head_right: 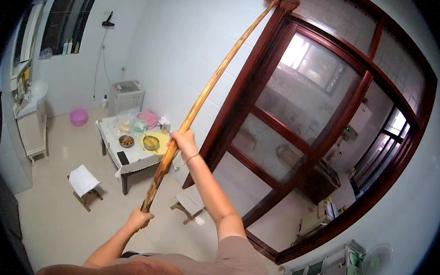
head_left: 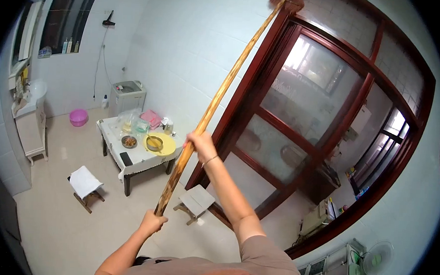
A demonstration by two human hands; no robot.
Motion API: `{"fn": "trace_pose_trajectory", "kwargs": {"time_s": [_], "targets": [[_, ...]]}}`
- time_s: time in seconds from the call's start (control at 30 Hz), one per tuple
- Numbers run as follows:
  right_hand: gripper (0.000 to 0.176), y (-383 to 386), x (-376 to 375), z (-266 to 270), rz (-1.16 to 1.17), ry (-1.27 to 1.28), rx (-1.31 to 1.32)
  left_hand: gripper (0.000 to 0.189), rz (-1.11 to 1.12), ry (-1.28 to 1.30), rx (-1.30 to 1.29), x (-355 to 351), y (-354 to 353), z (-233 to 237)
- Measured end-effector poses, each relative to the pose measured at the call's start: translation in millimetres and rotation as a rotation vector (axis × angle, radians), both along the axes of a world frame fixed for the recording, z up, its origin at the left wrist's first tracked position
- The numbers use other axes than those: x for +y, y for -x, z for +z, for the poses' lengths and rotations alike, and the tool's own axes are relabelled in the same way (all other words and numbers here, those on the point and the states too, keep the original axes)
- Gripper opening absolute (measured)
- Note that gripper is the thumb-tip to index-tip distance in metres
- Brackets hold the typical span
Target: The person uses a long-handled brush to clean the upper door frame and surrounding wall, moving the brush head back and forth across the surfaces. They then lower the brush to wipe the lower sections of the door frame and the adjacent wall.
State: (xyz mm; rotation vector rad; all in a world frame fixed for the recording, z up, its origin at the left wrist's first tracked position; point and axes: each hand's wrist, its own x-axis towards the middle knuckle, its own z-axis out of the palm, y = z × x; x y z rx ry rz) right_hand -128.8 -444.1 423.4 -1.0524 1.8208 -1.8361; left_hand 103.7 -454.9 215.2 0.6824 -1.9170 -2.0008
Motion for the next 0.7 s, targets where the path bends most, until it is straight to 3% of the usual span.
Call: {"fn": "trace_pose_trajectory", "kwargs": {"time_s": [0.1,0.3,0.37,0.43,0.57,0.7], "targets": [[0.009,28.7,9.8,69.5,0.095,0.061,-0.006,0.021,0.002,0.087,0.015,4.9,36.8,55.6],[0.021,99.1,-6.2,203.8,0.247,0.26,-0.17,0.024,0.316,0.541,0.468,19.0,98.2,167.1],[0.025,96.8,7.3,248.4,0.554,0.307,-0.196,0.025,0.305,0.616,0.514,20.3,106.5,197.9],[0.011,105.5,14.7,270.3,0.721,0.378,-0.201,0.027,0.293,0.684,0.561,24.7,107.4,207.8],[0.016,107.1,20.6,238.7,0.834,0.429,-0.268,0.026,0.371,0.746,0.558,34.6,105.7,183.3],[0.02,85.0,19.1,138.9,0.604,0.332,-0.32,0.024,0.43,0.686,0.4,44.8,84.6,99.8]]}}
